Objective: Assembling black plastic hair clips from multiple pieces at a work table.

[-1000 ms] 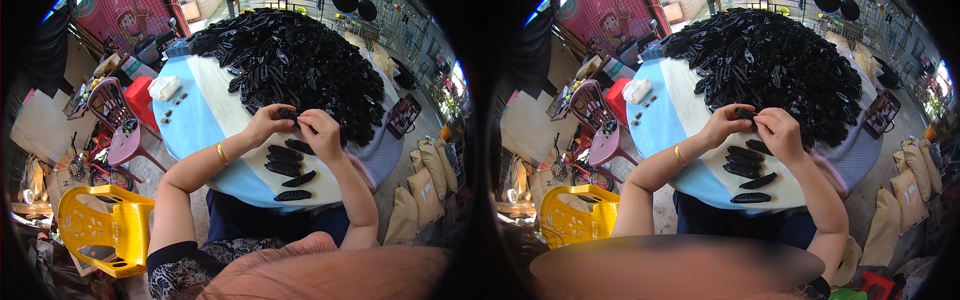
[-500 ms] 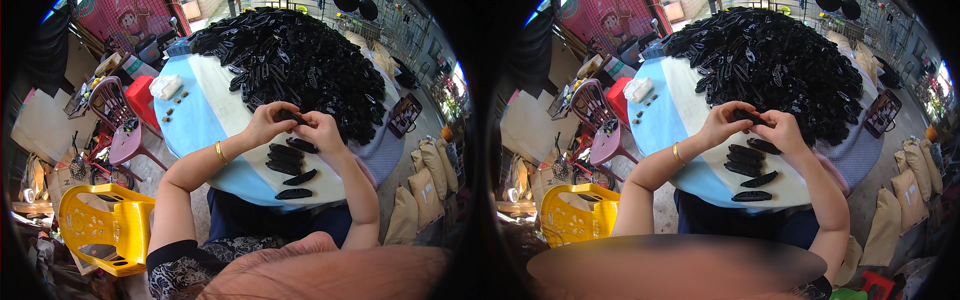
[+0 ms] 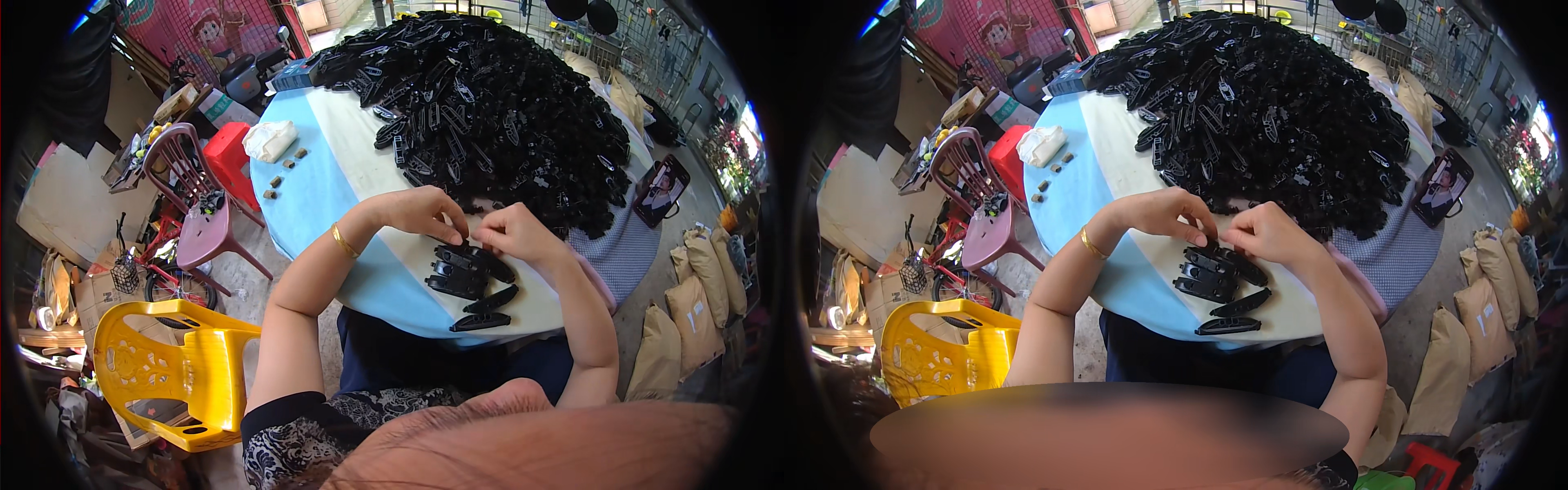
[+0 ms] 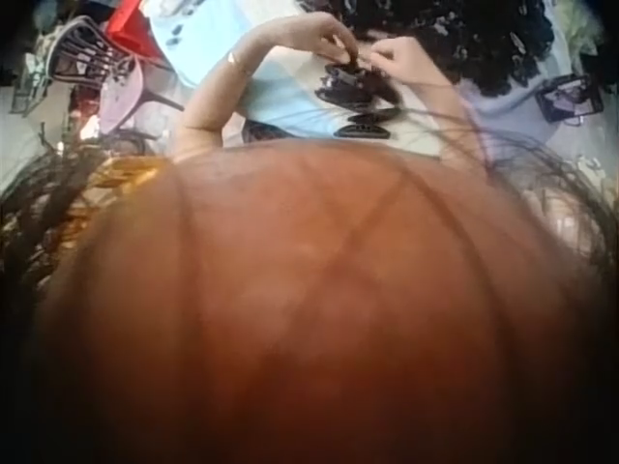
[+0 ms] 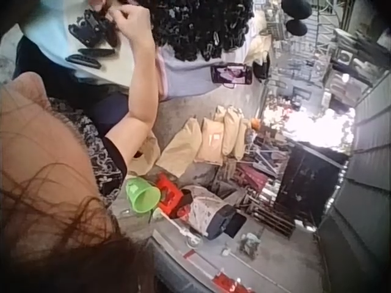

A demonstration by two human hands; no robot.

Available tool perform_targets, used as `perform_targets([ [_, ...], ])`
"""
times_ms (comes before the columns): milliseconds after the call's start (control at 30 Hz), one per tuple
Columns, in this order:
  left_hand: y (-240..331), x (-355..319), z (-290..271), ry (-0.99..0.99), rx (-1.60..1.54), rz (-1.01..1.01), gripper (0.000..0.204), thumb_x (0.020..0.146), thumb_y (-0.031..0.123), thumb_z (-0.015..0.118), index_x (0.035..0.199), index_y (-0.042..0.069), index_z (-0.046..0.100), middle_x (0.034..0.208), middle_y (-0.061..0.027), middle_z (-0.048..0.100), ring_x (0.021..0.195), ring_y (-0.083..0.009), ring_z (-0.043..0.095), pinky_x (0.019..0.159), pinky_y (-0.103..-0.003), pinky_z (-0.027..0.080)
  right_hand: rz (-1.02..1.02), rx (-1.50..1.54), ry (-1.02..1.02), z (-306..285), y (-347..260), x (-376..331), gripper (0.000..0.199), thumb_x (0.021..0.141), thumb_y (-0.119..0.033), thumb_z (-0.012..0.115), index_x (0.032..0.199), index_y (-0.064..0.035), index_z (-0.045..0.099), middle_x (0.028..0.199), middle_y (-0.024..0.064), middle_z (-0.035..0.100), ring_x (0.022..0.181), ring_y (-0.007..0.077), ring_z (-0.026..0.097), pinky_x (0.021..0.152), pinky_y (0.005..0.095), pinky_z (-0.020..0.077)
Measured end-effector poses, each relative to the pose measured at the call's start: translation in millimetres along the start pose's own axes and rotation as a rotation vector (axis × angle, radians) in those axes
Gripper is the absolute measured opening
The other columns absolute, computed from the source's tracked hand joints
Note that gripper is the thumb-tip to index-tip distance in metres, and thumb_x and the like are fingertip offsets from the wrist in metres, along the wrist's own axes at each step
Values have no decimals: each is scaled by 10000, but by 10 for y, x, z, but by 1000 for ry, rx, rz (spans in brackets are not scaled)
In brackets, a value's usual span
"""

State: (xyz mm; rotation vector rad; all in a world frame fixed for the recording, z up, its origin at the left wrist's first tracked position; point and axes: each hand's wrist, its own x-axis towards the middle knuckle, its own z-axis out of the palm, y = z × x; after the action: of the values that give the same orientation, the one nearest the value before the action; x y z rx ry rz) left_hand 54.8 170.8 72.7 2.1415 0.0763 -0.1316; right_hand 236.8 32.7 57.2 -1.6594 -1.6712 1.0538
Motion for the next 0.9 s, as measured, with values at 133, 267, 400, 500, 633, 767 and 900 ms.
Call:
perform_targets([
  [133, -71, 159, 33, 588, 528, 172, 228, 721, 56, 686, 947, 68, 663, 879, -72, 610, 845, -243, 569, 773, -315, 476, -383, -506, 463, 78, 160, 151, 187, 764, -166, 672, 917, -60, 661, 826, 94, 626, 706, 278, 616, 619, 348, 500],
  [267, -262, 312, 16, 805, 848, 244, 284, 677, 22, 670, 952, 91, 659, 985, -52, 583, 948, -254, 516, 838, -338, 464, -458, -672, 498, 137, 223, 234, 132, 774, -145, 654, 871, -57, 641, 809, 82, 613, 691, 272, 605, 620, 362, 499],
  [400, -341, 357, -34, 846, 911, 281, 274, 712, 4, 653, 968, 101, 664, 971, -67, 597, 884, -241, 559, 803, -313, 486, -477, -689, 560, 137, 190, 188, 134, 778, -116, 646, 886, -52, 600, 774, 84, 613, 679, 266, 602, 613, 356, 499],
  [500, -227, 343, -24, 1043, 461, 303, 238, 764, -6, 634, 977, 95, 670, 970, -78, 618, 812, -195, 607, 727, -279, 504, -397, -498, 622, 83, 121, 125, 177, 758, -88, 673, 906, -43, 586, 766, 99, 622, 680, 253, 612, 621, 337, 504],
  [633, -87, 232, -11, 871, -704, 273, 251, 921, 84, 529, 1170, 62, 548, 1016, -59, 627, 792, -144, 634, 743, -302, 555, -354, 50, 722, 39, 73, 160, 210, 731, -21, 725, 891, -20, 589, 766, 64, 640, 637, 127, 600, 592, 246, 489],
  [767, -164, 238, 99, 548, -1097, 250, 325, 924, 131, 538, 1233, 58, 472, 1137, -107, 589, 913, -183, 631, 790, -313, 554, -449, 206, 801, 45, 78, 162, 160, 736, -4, 734, 833, -11, 606, 745, 17, 619, 617, 61, 566, 562, 198, 470],
  [900, -200, 324, 176, 615, -1160, 188, 325, 885, 87, 594, 1191, 40, 493, 1146, -106, 582, 990, -174, 599, 881, -293, 512, -555, -1, 822, 95, 5, 139, 119, 736, 4, 726, 788, 7, 618, 744, 40, 612, 622, 95, 588, 567, 217, 488],
])
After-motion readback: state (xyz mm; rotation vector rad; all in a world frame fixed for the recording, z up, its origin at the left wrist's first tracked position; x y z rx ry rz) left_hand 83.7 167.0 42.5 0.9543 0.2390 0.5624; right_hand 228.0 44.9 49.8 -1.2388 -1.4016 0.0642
